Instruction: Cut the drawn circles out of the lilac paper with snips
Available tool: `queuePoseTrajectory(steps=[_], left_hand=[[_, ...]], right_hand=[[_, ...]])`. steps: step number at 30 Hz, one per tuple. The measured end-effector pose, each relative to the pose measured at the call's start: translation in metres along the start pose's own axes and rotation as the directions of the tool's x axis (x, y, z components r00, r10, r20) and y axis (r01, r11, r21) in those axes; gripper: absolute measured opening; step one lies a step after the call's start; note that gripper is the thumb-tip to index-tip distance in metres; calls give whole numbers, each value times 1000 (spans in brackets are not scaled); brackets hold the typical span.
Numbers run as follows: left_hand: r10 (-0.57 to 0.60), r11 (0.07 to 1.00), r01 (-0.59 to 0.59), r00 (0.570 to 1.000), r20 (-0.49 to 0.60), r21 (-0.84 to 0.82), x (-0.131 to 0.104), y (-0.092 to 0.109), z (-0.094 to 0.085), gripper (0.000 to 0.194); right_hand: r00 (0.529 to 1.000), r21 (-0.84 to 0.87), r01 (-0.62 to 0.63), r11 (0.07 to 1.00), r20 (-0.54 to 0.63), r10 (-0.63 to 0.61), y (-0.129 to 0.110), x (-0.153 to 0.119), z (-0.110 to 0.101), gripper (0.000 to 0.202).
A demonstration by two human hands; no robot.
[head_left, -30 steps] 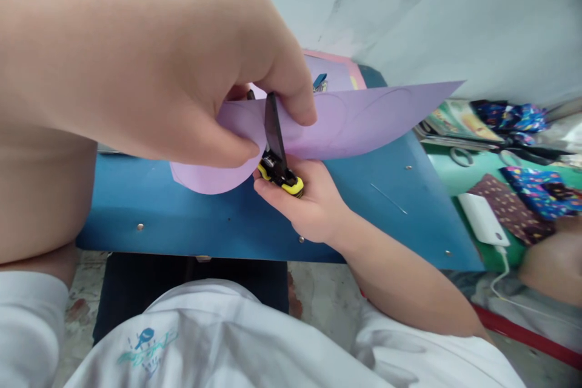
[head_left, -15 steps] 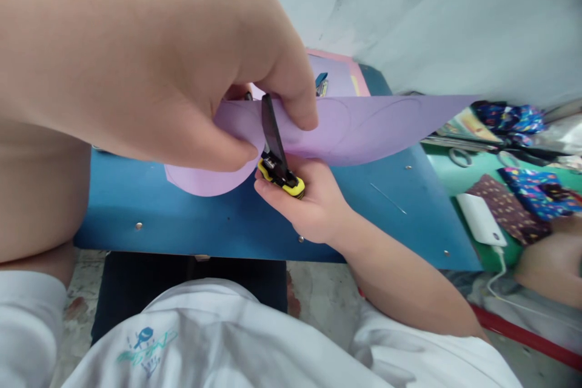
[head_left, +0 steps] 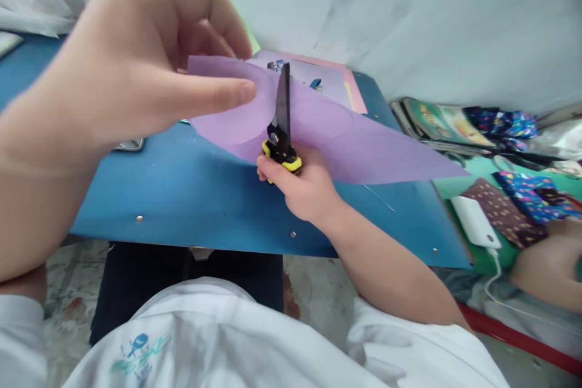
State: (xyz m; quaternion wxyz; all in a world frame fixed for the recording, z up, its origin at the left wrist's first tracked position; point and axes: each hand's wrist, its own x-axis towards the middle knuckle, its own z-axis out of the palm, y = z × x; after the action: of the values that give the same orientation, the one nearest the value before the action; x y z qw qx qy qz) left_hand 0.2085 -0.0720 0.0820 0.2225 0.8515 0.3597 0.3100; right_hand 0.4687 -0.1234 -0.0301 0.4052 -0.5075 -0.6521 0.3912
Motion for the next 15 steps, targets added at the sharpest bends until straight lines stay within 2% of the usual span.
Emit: queuePoseTrajectory(steps=[1,2,3,4,5,8,11,15], left_hand=[[-33,995,23,994,-105,-95,-4,-7,10,37],[-56,975,32,993,-103,-220,-6,-16,21,35],[9,937,-53,992,-128,-346,-7,-27,32,39],[102,903,-187,968,-229,-387,-7,-37,43,50],[135,891,-236,954,-268,-388,-7,-46,53,55],[192,872,-337,903,-384,-356,-7,-63,71,41],[242,861,-406,857,-456,-307,-12,-62,75,24],[350,831,-508,792,-500,-224,-19,-53,75,9]], right_hand=[[1000,15,-1,1000,5,1,2,1,1,37],[1000,28,-3,1000,13,3,3,2,2,38],[1000,39,-5,999,25,4,4,3,3,39],[999,48,-6,999,39,4,4,3,4,39],[999,56,-8,998,53,5,5,2,5,40],[997,81,-9,997,83,2,3,-1,6,39],[996,94,-27,995,87,19,0,-5,7,37],[994,77,-55,995,98,48,-2,-10,7,33]])
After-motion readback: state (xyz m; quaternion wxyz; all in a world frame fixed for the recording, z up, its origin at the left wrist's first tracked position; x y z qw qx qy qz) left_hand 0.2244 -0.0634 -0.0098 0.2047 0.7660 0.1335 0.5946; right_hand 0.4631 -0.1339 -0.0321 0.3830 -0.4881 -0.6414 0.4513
